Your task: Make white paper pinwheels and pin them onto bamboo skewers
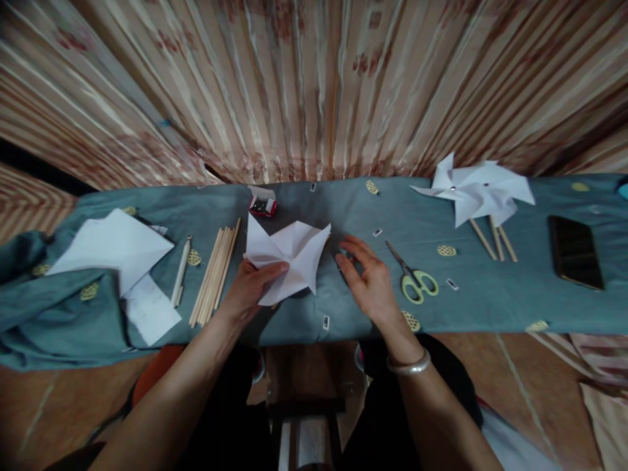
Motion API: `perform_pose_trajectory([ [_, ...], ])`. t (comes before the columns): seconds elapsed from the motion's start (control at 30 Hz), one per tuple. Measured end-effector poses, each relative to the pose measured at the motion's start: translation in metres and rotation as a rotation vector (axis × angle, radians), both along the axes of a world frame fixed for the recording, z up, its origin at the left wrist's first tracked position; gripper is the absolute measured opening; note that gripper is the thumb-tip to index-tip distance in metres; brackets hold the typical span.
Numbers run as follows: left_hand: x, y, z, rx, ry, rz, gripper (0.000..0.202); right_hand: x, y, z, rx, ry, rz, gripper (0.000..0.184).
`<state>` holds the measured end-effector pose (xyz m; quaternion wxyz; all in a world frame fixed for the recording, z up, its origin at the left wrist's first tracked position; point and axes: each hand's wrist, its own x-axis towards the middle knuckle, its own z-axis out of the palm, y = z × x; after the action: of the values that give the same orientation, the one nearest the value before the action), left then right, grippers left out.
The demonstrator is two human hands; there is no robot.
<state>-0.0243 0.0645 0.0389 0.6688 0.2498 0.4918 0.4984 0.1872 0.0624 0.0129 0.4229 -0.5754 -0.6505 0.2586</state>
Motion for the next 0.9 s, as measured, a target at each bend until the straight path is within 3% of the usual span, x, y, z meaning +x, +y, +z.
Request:
perform_pose_trajectory([
  [0.17, 0.002, -0.001, -0.001, -0.030, -0.069, -0.054, 0.036, -0.016, 0.007, -0.002, -0.309, 0.634, -0.029, 0.029],
  [0.33, 0.001, 0.000, -0.007, -0.002, -0.013, -0.011, 0.036, -0.015, 0.009, 0.003, -0.339, 0.969, 0.022, 0.018],
  [0.67, 0.001, 0.001, -0.011, 0.020, 0.052, -0.002, 0.033, -0.011, 0.003, 0.014, -0.320, 0.842, 0.082, 0.016],
  [0.9, 0.001, 0.000, -0.011, 0.021, 0.036, -0.132, 0.028, 0.004, -0.004, 0.038, -0.392, 0.565, 0.379, 0.028],
])
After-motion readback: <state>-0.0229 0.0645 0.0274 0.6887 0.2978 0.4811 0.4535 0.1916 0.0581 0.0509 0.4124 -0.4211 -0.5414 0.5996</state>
